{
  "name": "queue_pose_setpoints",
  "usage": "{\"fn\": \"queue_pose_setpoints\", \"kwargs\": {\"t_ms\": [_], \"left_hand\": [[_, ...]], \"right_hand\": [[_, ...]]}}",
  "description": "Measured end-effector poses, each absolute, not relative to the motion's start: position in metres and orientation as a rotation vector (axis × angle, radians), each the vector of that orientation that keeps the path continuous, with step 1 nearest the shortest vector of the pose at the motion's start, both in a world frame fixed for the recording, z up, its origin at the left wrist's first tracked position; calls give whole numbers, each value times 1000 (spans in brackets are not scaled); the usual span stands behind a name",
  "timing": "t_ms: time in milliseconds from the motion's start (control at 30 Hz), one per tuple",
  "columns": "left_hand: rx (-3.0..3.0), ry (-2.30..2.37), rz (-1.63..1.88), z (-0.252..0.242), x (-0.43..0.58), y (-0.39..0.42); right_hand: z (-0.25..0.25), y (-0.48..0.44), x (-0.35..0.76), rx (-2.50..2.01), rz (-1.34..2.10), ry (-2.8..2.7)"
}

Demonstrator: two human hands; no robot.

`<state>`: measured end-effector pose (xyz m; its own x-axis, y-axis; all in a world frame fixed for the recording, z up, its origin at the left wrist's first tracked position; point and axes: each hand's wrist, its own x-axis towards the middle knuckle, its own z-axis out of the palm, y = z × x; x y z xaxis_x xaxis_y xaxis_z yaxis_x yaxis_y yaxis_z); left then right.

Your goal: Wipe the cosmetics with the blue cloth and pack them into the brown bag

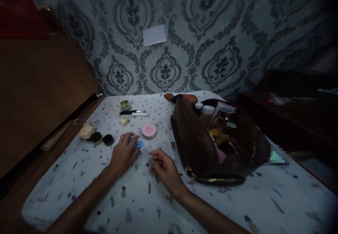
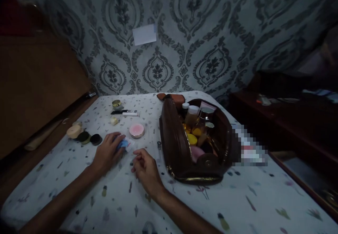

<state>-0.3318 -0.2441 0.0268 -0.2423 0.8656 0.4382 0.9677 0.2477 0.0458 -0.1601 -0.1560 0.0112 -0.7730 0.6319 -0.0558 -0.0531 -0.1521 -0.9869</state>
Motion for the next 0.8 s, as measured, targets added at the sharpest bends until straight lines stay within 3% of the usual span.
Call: {"fn": "queue_pose_setpoints", "kwargs": {"t_ms": [267, 800], "left_hand": [[-1571, -2513, -491, 23, -361, -234], [-1395, -2613, -594, 21, -379, -233]], "right_hand": [[8, -160, -156, -652, 1907, -1849], [-1, -155, -158, -618, 1894, -1891]]}}
